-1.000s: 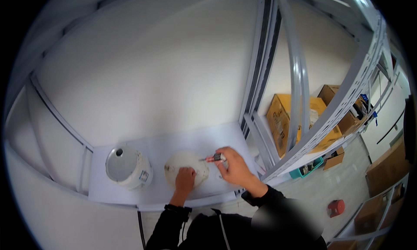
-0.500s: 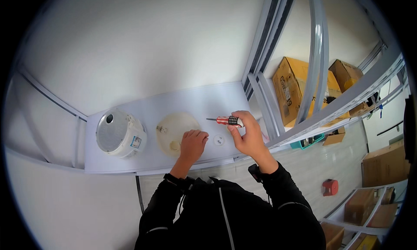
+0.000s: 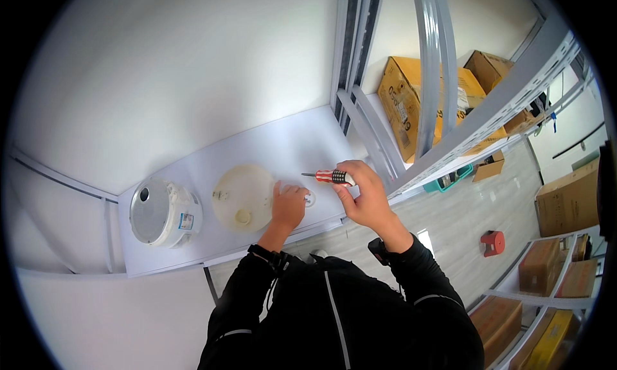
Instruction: The person assembles a white appliance by inserting a small cylindrical component into a circular housing and securing it with a screwdriver. They then attach a circular cover plate, aligning it and fastening multiple screws around the perimeter.
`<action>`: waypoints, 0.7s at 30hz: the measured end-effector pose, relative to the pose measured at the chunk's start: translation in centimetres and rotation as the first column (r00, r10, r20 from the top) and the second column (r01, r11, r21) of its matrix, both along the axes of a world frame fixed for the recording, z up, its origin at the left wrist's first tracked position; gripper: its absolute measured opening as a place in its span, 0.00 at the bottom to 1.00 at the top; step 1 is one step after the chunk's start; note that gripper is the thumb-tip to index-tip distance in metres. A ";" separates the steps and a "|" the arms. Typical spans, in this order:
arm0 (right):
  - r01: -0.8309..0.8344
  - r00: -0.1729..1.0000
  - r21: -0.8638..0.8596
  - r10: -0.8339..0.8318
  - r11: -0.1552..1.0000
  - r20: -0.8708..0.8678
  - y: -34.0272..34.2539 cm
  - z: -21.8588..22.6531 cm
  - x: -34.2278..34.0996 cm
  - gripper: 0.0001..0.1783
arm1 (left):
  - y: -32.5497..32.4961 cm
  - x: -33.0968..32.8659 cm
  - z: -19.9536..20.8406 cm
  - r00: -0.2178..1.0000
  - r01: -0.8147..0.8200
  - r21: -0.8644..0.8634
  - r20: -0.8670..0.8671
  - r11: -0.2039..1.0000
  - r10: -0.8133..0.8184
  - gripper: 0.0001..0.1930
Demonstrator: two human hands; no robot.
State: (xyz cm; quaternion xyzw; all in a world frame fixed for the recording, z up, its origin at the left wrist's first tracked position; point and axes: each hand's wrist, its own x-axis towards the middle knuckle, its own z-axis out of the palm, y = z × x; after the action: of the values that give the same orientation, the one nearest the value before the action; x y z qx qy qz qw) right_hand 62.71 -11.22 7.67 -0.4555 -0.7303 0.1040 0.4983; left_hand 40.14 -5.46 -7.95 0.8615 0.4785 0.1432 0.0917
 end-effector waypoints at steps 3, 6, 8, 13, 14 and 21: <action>0.010 1.000 -0.006 -0.010 1.000 0.000 -0.4 -0.3 0.4 0.22 | -0.1 0.0 0.6 0.997 -0.020 0.008 0.081 1.000 0.019 0.16; 0.029 1.000 0.003 -0.029 1.000 -0.007 -0.5 -0.2 0.6 0.23 | -0.3 -0.7 1.4 0.978 -0.100 0.075 0.191 0.992 0.084 0.19; 0.044 0.998 -0.006 -0.045 0.999 -0.052 -0.6 -0.2 0.4 0.23 | -0.7 -1.7 1.9 0.964 -0.163 0.084 0.223 0.983 0.141 0.21; 0.108 0.986 0.051 -0.100 0.993 -0.130 -0.5 -0.5 -0.3 0.24 | -2.9 -4.4 3.0 0.968 -0.243 0.042 0.070 0.969 0.239 0.32; 0.114 0.985 0.074 -0.103 0.991 -0.140 -0.4 -0.5 -0.4 0.24 | -3.4 -4.8 3.2 0.969 -0.245 0.026 0.046 0.969 0.244 0.34; -0.151 0.785 -0.156 0.022 0.976 -0.619 -0.7 -1.5 -2.7 0.29 | -5.0 -7.8 0.3 0.940 -0.334 0.039 -0.062 0.942 0.335 0.42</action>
State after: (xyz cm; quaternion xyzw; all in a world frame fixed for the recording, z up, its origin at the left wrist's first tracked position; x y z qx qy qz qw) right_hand 59.99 -11.90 6.15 -0.4098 -0.5349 0.3412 0.6554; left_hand 32.34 -10.43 -7.66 0.7732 0.6186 0.1342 0.0376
